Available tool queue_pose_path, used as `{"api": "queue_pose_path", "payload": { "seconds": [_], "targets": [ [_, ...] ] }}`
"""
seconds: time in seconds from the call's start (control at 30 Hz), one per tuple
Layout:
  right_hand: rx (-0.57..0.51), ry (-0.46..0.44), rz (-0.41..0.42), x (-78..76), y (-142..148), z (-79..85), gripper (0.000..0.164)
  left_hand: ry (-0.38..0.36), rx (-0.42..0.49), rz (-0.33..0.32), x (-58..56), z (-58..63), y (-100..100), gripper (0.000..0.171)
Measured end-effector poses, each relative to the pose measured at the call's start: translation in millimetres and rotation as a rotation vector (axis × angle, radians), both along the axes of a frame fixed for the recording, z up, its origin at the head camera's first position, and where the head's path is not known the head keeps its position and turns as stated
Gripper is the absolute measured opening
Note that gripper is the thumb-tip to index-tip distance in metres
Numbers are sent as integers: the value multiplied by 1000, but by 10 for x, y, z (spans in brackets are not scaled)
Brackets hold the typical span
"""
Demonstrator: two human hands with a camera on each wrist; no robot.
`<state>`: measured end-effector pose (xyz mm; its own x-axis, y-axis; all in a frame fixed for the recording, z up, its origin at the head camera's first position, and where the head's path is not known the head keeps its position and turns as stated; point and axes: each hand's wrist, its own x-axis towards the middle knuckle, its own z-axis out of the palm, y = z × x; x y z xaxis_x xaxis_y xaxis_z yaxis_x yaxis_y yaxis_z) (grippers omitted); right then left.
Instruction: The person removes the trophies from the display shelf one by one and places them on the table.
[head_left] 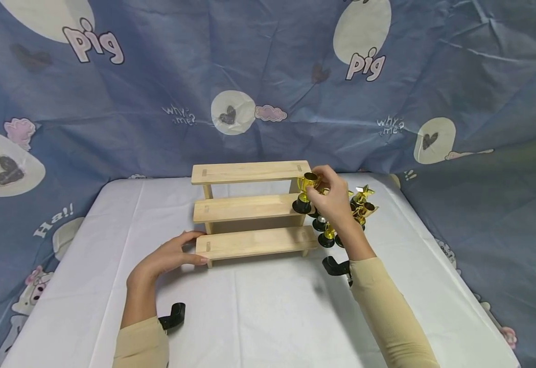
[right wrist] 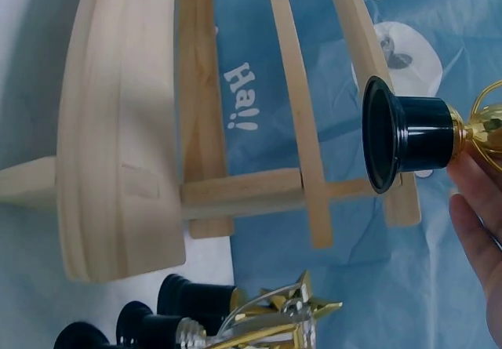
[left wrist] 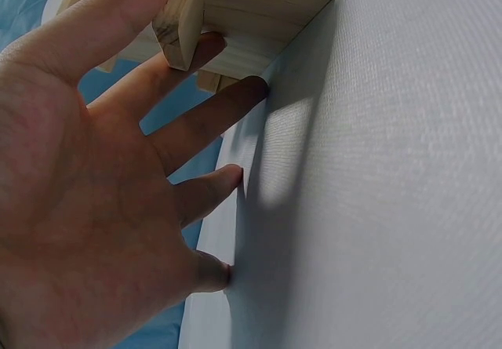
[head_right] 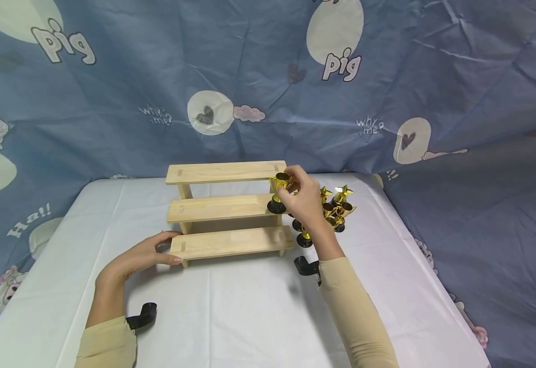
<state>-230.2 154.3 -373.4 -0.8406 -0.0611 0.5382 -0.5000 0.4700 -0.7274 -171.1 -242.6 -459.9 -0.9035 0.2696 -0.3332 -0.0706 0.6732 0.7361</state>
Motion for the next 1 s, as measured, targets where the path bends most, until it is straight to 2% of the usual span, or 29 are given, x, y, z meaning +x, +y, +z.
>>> {"api": "queue_pose_path", "payload": {
  "seconds": [0.13,0.37,0.73,1.0],
  "targets": [
    [11,8,-16,12,39,-21,29,4,16,-2,15,4,-4,86],
    [13,13,-10,287,-29,250,28,13,18,-10,17,17,-12,86],
    [25,-45,-60,360,88,201,32,22,29,-13,21,11,-9,85],
    [30,-33,-100,197,326,-43,35,21,32,-15,17,6,-3,85]
  ]
}}
